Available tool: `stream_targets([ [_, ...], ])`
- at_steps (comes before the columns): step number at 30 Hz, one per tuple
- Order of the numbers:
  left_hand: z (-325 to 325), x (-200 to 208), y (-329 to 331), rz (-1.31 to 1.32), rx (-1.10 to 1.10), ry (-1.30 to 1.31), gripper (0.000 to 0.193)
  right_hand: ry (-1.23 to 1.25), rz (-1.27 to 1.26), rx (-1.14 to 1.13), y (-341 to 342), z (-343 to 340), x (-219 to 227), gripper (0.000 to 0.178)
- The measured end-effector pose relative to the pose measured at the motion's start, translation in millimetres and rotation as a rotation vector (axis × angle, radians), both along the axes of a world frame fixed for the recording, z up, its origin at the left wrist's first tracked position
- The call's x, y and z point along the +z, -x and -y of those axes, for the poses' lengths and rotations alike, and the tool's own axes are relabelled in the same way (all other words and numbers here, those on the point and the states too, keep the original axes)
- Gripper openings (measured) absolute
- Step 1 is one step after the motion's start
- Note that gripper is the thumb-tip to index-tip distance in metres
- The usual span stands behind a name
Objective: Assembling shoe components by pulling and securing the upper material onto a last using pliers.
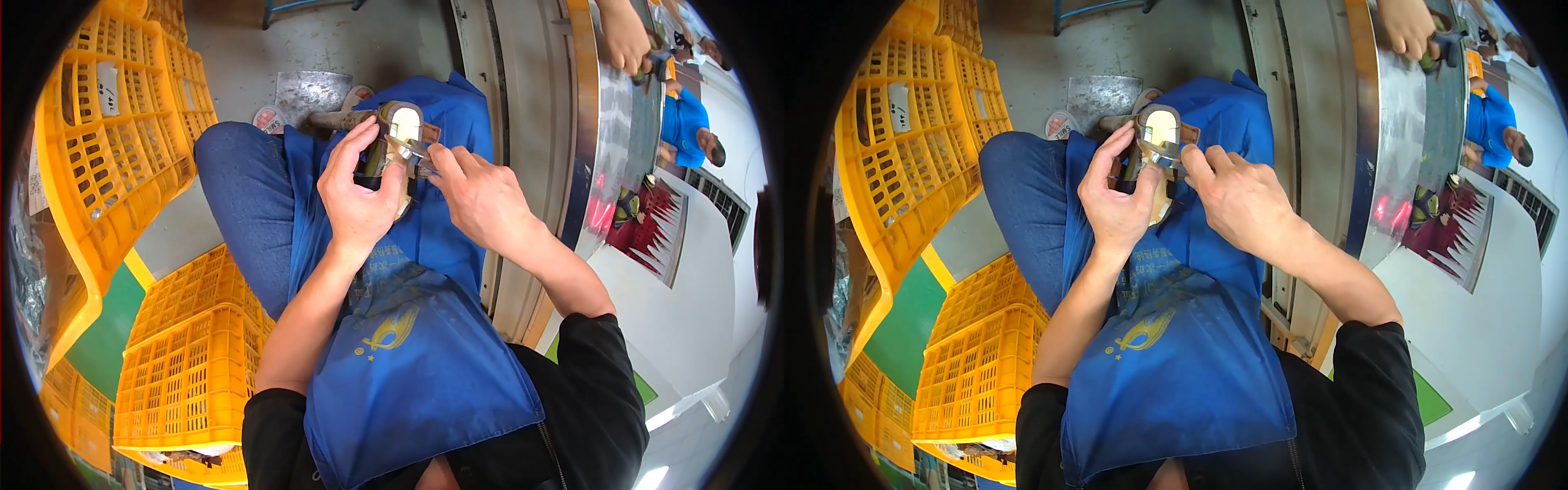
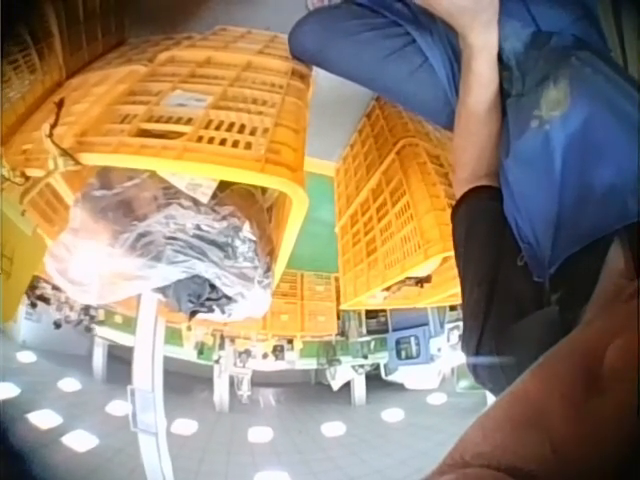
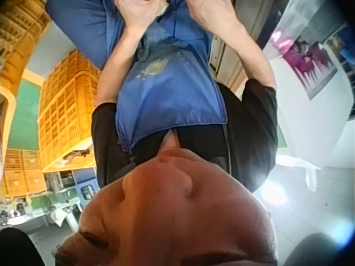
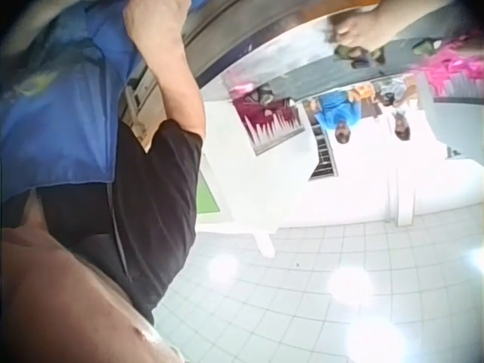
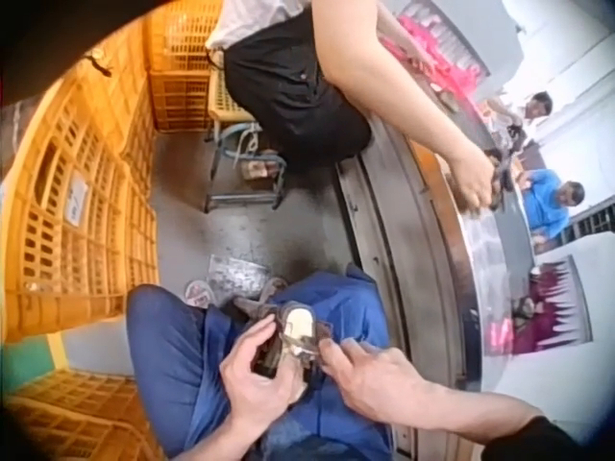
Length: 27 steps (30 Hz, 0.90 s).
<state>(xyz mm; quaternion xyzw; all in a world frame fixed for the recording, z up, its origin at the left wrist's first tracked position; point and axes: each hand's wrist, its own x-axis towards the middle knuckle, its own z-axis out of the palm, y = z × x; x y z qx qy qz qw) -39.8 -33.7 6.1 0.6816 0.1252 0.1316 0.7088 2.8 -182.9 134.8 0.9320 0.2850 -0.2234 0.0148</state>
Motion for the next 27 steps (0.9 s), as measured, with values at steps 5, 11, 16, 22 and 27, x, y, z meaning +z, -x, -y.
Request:
stream_targets([
  [5,1.8,1.2,0.9,-0.044,0.022,0.045,0.042,-0.033,-0.006,0.003,-0.8,4.3,-3.6,0.032],
  [11,1.1,-0.2,2.1,-0.051,0.007,0.049,0.044,-0.060,-0.003,-0.017,0.7,5.7,-1.7,0.019],
  [16,3.7,1.1,1.9,-0.050,0.020,0.104,0.044,0.015,-0.115,-0.048,-7.1,2.6,5.4,0.017],
  [22,3.3,9.5,0.0,-0.038,0.019,0.061,0.043,0.068,-0.216,-0.087,-14.8,0.8,12.5,0.020],
  [27,-0.7,5.2,-0.1,0.094,0.001,-0.197,0.038,0.097,-0.360,-0.132,-22.8,5.0,16.8,0.021],
])
